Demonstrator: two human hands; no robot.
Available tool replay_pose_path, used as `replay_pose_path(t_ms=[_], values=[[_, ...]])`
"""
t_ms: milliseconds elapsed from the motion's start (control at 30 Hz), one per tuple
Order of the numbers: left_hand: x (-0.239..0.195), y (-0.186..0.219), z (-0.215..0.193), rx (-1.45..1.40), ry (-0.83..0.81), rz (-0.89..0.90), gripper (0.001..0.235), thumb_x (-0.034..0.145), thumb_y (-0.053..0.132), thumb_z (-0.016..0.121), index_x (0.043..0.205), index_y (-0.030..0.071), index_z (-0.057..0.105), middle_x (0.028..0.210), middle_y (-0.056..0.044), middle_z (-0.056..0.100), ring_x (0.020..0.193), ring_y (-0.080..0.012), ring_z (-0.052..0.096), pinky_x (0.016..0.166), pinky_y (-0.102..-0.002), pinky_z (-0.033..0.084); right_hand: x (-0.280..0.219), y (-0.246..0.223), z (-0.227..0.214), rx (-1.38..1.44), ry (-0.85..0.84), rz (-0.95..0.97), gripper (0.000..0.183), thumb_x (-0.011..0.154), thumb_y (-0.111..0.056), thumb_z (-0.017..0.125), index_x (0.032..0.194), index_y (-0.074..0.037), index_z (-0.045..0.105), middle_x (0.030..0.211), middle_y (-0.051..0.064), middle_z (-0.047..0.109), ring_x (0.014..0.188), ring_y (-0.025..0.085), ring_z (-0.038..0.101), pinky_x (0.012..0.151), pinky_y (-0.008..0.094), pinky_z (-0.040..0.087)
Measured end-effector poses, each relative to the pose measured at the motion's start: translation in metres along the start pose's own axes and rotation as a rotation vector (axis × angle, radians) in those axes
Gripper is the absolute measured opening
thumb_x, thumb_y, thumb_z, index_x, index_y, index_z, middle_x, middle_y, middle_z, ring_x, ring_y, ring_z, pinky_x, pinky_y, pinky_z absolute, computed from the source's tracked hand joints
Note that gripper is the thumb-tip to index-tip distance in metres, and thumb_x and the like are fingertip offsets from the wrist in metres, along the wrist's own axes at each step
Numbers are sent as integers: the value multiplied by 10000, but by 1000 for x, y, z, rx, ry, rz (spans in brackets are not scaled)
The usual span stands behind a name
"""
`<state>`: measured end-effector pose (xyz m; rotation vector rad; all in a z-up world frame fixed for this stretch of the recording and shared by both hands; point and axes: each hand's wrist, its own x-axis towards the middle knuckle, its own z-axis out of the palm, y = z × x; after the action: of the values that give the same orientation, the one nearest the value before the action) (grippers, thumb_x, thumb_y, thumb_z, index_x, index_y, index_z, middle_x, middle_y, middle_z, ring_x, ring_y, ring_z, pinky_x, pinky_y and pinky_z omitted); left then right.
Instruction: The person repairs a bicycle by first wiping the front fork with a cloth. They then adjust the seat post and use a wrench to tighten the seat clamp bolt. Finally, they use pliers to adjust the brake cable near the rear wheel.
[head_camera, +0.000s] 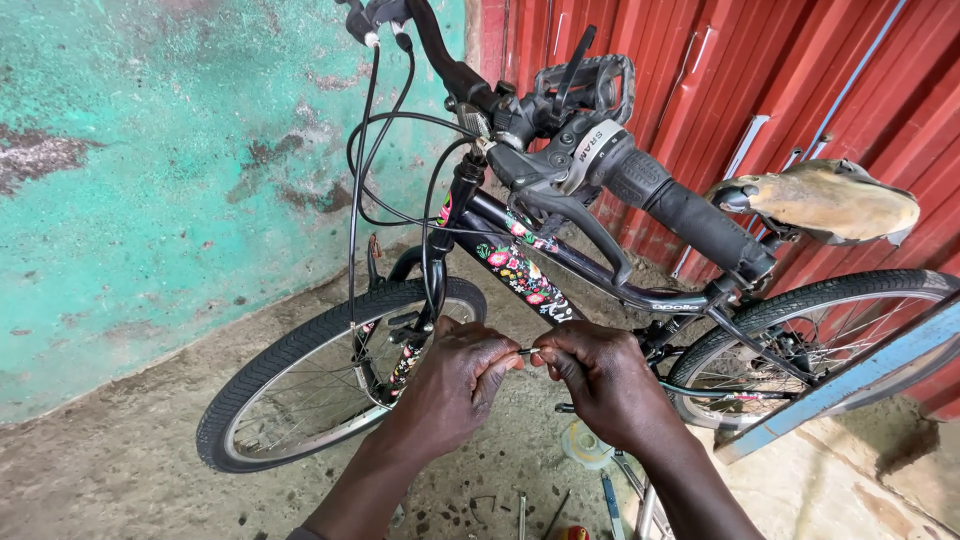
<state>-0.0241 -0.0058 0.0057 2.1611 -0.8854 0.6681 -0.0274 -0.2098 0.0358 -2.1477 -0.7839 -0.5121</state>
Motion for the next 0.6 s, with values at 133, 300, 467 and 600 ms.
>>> replay_pose_path(t_ms=[133,300,467,600], values=[[0,-5,8,-3,-3,-42,134,852,7,657,888,94,754,935,-59,805,788,-175,663,861,-379,404,1,1,0,1,3,34,27,833,-39,738,821,-29,759,718,39,761,492,154,587,450,325,451],[2,-3,6,61,-3,-16,115,875,26,660,913,98,742,918,-58,798,791,-183,668,866,-391,397,0,12,-1,-2,-30,15,76,839,-70,738,894,-44,784,725,33,757,506,144,597,450,324,463],[-3,-6,9,62,-38,-29,126,880,25,652,935,91,744,931,-81,792,834,-187,687,885,-394,398,0,15,2,-24,-34,44,39,829,-72,746,838,-55,780,749,30,791,501,152,623,461,333,486],[-3,0,9,21,-13,-13,139,871,-1,657,914,107,733,808,-50,735,767,-185,633,862,-408,372,-1,16,6,-55,-27,30,52,848,-87,729,822,-55,761,716,29,772,483,158,602,452,336,476]])
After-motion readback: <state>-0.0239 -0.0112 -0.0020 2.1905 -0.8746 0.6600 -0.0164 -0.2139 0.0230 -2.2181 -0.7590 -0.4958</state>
